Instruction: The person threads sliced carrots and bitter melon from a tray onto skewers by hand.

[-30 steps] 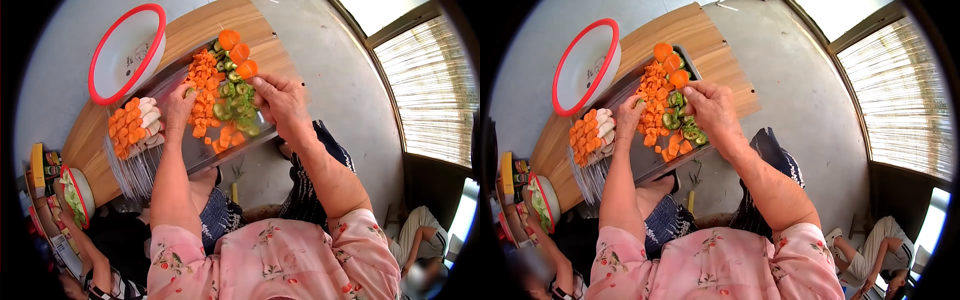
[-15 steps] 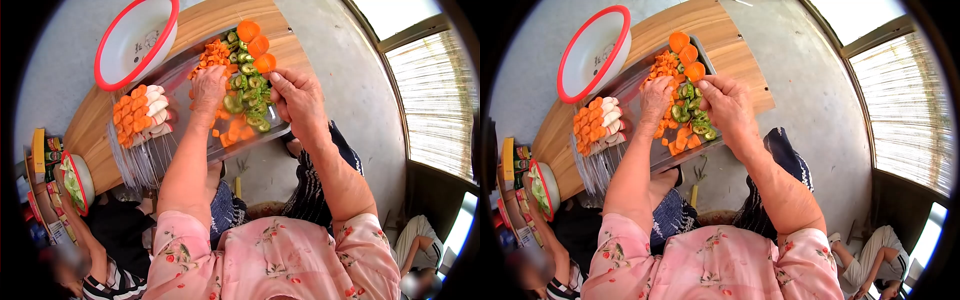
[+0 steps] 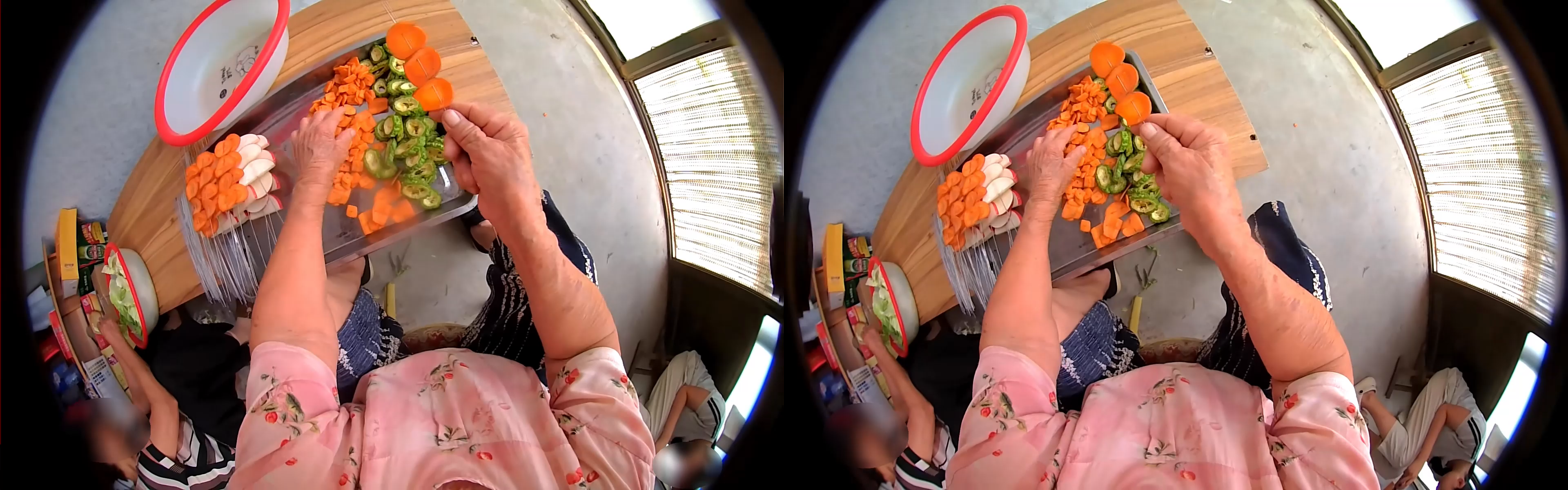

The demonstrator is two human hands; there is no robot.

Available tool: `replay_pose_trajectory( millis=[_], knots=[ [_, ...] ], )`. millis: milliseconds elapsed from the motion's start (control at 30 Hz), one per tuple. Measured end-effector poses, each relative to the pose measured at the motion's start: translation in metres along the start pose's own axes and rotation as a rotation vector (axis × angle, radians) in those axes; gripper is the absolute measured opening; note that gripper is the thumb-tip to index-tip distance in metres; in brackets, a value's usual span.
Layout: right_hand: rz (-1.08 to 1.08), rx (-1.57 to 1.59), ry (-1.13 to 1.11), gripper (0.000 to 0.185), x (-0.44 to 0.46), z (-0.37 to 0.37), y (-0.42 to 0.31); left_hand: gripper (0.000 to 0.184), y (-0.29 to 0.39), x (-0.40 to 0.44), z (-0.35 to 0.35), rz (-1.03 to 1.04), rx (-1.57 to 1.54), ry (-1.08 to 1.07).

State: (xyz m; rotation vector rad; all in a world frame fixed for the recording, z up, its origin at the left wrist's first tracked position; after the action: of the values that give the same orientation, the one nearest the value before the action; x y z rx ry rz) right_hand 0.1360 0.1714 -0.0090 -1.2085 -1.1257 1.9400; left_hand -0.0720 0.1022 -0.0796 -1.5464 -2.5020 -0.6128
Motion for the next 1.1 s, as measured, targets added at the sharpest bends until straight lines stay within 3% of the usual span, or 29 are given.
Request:
replay_pose_trajectory(
  millis=[133,333,533,633,733,867,967,1100],
  knots=[
    [0.009,0.020,-0.012,0.017,0.001,0.001,0.003,0.038,0.017,-0.003,0.013,0.131,0.151,-0.052],
    [0.003,0.013,0.017,0.017,0.001,-0.002,0.002,0.034,-0.033,0.005,0.011,-0.259,-0.192,0.044],
    [-0.010,0.018,0.024,0.019,0.003,-0.004,0.002,0.029,-0.050,0.009,0.011,-0.361,-0.556,0.062],
    [-0.023,0.027,0.033,0.021,0.005,-0.006,0.001,0.029,-0.034,0.010,0.010,-0.340,-0.569,-0.108],
    [-0.024,0.016,0.028,0.021,0.005,-0.005,0.000,0.032,-0.028,0.018,-0.002,-0.082,-0.348,0.109],
    [-0.020,-0.005,0.029,0.022,0.003,-0.004,0.000,0.035,-0.020,-0.004,0.032,-0.028,-0.064,-0.066],
    [-0.019,-0.003,0.024,0.022,0.004,-0.005,0.000,0.034,-0.010,-0.007,0.030,-0.053,-0.006,-0.188],
    [-0.027,-0.019,0.013,0.022,0.004,-0.004,-0.002,0.044,-0.033,-0.005,0.039,-0.202,-0.265,-0.163]
  ],
)
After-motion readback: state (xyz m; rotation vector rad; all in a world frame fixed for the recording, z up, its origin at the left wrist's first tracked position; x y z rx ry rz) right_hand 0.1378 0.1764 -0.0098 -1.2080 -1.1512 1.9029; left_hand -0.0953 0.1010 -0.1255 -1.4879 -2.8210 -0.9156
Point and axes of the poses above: each hand's wrist, its own x-axis towards the middle knuckle, its own z-axis out of the palm, y = z × x, the point moved 10 cm from there along x, towards the middle knuckle, and after that the axes turned 8 degrees about y, right-handed, at the moved point
